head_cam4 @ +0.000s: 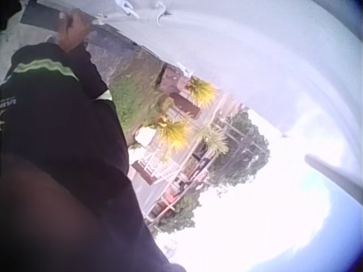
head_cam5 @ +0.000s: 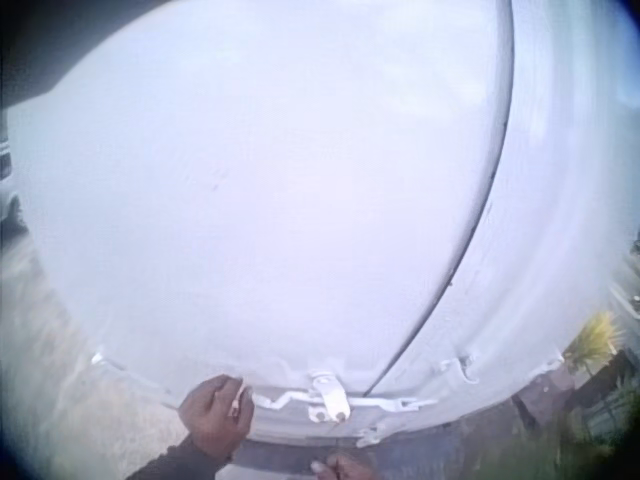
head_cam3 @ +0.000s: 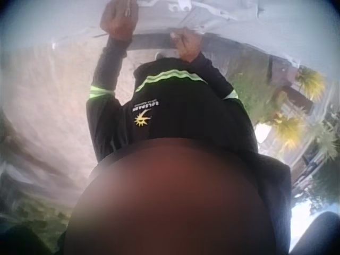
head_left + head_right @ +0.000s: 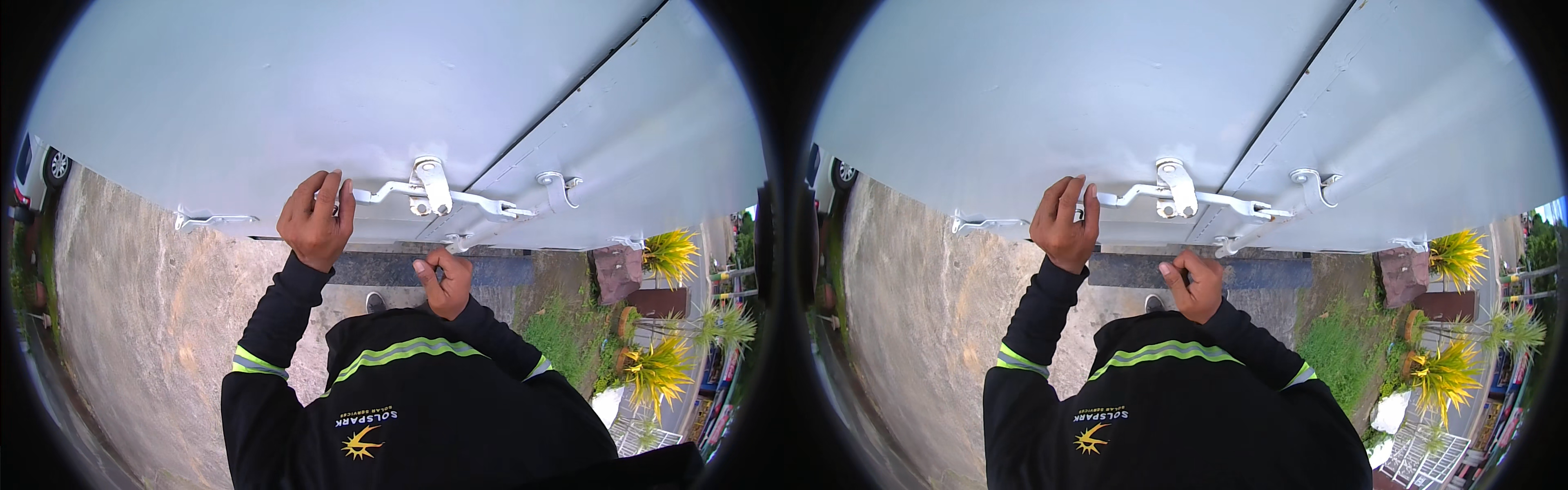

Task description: The person closes the rear doors of a white van and secures them with a combination lock. They manipulate the lock's dials to set the combination and engage the locking mechanism.

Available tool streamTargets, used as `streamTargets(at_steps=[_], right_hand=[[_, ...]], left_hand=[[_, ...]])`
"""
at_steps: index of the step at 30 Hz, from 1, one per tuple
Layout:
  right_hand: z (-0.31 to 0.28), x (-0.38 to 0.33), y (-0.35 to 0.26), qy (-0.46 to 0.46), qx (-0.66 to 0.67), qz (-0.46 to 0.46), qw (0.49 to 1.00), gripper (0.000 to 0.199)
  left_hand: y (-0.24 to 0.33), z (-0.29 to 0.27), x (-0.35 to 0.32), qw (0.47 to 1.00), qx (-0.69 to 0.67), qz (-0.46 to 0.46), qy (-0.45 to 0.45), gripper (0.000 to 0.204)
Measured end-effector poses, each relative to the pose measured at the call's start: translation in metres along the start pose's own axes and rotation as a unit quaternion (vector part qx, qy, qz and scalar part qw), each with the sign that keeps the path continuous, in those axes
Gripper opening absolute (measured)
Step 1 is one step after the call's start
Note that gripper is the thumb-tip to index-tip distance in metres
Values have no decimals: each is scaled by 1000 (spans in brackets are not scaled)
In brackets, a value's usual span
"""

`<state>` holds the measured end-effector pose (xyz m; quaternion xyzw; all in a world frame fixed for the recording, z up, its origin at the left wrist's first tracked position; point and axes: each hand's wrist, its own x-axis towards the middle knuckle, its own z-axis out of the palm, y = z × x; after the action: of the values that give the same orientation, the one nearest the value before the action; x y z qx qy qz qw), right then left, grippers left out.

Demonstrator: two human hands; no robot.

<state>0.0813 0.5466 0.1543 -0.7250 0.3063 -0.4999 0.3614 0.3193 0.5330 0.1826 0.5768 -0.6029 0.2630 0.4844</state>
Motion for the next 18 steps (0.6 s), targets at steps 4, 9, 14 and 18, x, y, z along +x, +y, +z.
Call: streamTargets(at_steps=[4,9,14,18], right_hand=[[35,57,-29,-85,37,-188,978,21],[111,134,-40,-110,131,-246,954,25],[118,139,-30,-104,165,-99,976,28],[120,134,-23,-102,149,-80,980,28]], left_hand=[[-7,-8,-28,998,-23,-43,-51,45],[-16,6,-55,991,-43,-84,-90,52],[-31,29,-72,991,-53,-96,-80,54],[-43,41,-87,990,-63,-99,-75,55]])
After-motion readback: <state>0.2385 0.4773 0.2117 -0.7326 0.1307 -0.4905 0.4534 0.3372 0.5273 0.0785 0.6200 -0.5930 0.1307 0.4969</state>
